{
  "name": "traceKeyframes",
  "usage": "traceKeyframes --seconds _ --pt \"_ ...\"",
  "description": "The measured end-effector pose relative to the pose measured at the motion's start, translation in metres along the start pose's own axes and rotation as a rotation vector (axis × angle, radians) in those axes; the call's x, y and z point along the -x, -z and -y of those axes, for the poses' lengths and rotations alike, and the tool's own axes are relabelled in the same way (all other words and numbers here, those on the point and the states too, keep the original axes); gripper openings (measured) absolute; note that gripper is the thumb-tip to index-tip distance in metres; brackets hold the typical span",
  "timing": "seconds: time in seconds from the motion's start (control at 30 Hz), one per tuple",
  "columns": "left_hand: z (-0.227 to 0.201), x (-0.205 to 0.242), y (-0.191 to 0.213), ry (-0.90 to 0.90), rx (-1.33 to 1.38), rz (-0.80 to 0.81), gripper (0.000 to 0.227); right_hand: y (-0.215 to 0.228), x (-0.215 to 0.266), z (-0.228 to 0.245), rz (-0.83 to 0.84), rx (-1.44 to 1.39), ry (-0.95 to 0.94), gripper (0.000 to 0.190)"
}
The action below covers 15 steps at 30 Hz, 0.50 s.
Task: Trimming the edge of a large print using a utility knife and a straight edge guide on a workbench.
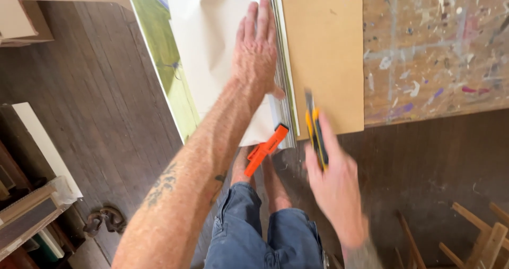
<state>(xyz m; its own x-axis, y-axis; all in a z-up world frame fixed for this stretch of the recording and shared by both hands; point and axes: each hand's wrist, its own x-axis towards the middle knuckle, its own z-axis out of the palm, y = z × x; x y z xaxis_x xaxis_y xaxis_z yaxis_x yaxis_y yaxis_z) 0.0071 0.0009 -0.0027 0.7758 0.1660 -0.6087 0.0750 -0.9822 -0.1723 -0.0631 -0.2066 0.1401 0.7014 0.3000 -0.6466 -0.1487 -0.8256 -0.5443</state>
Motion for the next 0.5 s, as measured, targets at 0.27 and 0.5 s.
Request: traceKeyframes --seconds 0.27,0.5 --pt "0.002 0.003 0.007 -0.013 -0.002 0.041 0.182 -0.010 -0.170 0.062 -0.189 0.022 0.545 0.064" --pt "-0.001 0.003 0.001 0.005 0.009 -0.020 0.182 -0.021 -0.212 0.073 -0.241 0.120 0.623 0.067"
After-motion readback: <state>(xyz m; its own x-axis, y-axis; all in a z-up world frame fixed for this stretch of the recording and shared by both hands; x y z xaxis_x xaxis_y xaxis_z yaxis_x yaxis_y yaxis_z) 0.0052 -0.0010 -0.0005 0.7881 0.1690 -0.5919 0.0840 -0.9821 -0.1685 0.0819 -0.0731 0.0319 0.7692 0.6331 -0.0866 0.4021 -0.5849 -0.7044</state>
